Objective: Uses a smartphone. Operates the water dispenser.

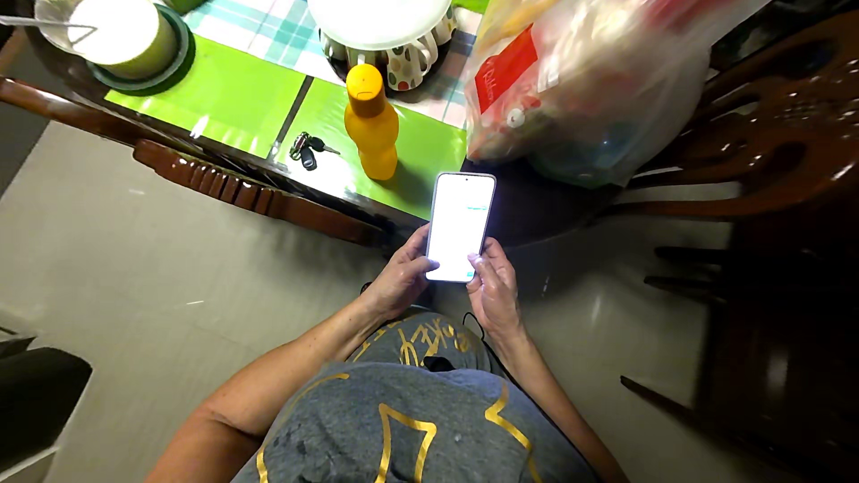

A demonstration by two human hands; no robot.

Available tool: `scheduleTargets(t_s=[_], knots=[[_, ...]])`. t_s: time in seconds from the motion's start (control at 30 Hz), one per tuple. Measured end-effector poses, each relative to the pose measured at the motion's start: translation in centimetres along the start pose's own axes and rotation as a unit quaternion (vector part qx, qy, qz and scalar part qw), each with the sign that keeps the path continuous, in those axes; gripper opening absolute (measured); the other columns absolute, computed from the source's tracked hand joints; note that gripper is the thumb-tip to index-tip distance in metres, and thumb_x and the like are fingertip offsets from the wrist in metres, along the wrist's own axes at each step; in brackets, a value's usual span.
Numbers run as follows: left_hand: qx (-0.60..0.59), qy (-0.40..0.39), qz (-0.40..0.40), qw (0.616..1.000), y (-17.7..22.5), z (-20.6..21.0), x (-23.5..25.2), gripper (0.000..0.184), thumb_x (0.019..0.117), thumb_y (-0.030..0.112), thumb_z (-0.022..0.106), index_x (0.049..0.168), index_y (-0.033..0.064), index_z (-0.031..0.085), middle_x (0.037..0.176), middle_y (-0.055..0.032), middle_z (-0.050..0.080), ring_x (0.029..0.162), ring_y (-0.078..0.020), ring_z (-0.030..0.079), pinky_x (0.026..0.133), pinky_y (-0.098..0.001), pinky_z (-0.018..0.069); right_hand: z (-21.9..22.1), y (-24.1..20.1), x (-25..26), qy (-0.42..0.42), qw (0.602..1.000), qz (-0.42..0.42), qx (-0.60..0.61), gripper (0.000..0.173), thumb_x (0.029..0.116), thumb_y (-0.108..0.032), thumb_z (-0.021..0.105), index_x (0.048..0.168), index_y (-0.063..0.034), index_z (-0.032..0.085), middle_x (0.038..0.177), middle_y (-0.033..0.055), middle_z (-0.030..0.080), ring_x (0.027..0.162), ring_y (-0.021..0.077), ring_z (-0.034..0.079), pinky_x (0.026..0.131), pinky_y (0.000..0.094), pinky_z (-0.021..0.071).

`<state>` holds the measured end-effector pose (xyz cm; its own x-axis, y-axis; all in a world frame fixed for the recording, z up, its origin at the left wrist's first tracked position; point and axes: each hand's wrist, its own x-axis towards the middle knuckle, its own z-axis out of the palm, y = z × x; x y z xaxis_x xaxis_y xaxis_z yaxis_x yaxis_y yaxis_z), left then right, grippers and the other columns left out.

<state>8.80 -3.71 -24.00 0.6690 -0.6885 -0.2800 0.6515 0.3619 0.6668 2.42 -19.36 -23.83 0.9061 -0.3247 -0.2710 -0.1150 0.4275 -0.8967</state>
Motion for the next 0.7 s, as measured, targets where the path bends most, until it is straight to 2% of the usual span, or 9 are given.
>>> scheduleTargets(t_s=[0.17,0.57,0.7], knots=[[-0.002,0.000,0.002,1.000,-0.11,0.18,0.03,0.057,0.0999,-0.003,0.039,0.152,0.0199,0.038,0.136,-0.0090,0.058,0.116,-0.0195,0.064,0.101,-0.0421,0.0531,-0.27,0.16,0.06,-0.005,1.000,-0.003,0.003,0.025,0.1011,-0.002,0.043,0.122,-0.0083,0.055,0.109,0.0045,0.069,0.097,0.0114,0.070,0.083,0.0308,0.0601],[0.012,0.000,-0.001,1.000,-0.26,0.46,0.04,0.059,0.0992,-0.003,0.041,0.153,0.0199,0.036,0.137,-0.0089,0.058,0.115,-0.0183,0.064,0.099,-0.0399,0.0536,-0.22,0.17,0.09,0.007,1.000,-0.009,-0.007,0.032,0.0936,0.003,0.058,0.124,-0.0062,0.053,0.109,0.0060,0.069,0.099,0.0126,0.070,0.087,0.0319,0.0596],[0.017,-0.001,0.001,1.000,-0.26,0.54,-0.01,0.059,0.0991,-0.003,0.041,0.154,0.0192,0.035,0.137,-0.0088,0.058,0.116,-0.0185,0.064,0.100,-0.0406,0.0535,-0.18,0.29,0.14,0.009,1.000,-0.010,-0.017,0.033,0.0933,0.002,0.058,0.125,-0.0056,0.053,0.110,0.0066,0.069,0.099,0.0132,0.069,0.087,0.0323,0.0597]])
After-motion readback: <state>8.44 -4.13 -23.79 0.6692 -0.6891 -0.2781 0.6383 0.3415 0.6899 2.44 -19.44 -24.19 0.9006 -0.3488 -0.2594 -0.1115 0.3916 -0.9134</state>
